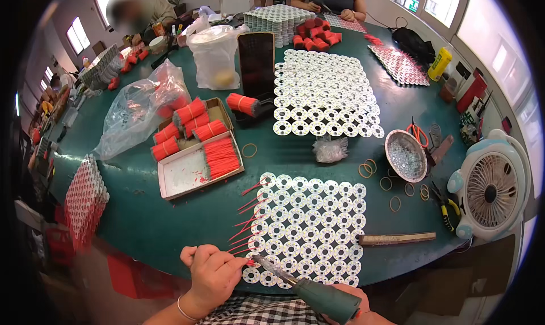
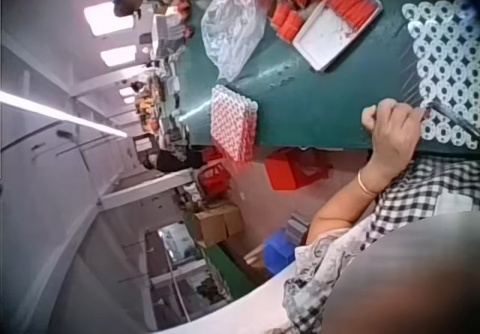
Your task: The person connects red wires to circular LED panels using a soldering iron.
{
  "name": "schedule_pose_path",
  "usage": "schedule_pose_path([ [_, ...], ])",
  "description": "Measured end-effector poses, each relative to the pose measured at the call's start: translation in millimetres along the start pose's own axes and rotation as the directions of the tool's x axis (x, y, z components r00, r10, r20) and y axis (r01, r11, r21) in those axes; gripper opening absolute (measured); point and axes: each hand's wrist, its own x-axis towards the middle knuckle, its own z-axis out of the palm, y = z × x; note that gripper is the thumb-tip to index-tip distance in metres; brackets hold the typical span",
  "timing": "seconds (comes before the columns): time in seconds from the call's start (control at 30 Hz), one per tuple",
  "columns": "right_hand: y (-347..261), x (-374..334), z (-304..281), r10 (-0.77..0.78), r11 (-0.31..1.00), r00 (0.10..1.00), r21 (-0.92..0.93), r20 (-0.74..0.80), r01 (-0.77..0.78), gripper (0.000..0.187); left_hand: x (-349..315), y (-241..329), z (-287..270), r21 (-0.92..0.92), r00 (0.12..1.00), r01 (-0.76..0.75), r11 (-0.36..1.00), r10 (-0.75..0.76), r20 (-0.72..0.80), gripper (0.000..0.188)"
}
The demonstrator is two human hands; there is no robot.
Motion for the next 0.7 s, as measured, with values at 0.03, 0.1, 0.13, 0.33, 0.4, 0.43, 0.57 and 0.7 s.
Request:
schedule_pose_path([
  [0.03,14.4,-0.2,8.1,-0.161,0.565,0.984,0.824,0.071,0.033,0.046,1.6,2.0,-0.4,-0.007,1.0,-0.003,1.0,0.003,0.0,0.022],
  [0.1,20.6,-4.9,11.1,-0.31,-0.354,0.95,0.931,-0.029,-0.087,0.043,3.6,1.2,0.3,-0.014,1.0,-0.007,1.0,0.007,0.002,0.022],
  [0.13,18.3,-10.6,7.7,-0.056,0.253,0.997,0.966,0.061,-0.045,0.04,3.8,-0.5,-0.4,-0.016,1.0,-0.008,1.0,0.008,0.0,0.022],
  [0.33,-44.5,13.0,-14.5,0.053,0.996,0.998,0.077,-0.044,-0.05,0.028,3.2,-2.2,0.0,-0.009,1.0,0.003,1.0,-0.003,0.004,0.021],
  [0.4,-39.3,10.9,-14.3,-0.019,0.999,0.993,0.038,-0.115,0.024,0.024,3.7,-1.4,0.4,-0.011,1.0,-0.001,1.0,0.001,0.001,0.021],
  [0.43,-37.1,10.0,-14.4,-0.057,0.998,0.987,0.017,-0.149,0.06,0.022,4.0,-0.7,0.8,-0.01,1.0,0.0,1.0,0.0,-0.002,0.021],
  [0.57,-55.0,13.3,-19.6,-0.061,0.997,0.984,-0.049,-0.17,0.054,0.02,3.1,-0.4,1.1,0.003,1.0,0.005,1.0,-0.005,-0.011,0.021],
  [0.7,-61.6,7.1,-13.9,0.072,0.962,0.942,0.271,-0.329,0.021,0.019,2.3,1.4,-1.5,0.041,1.0,-0.02,0.999,0.02,-0.019,0.013],
])
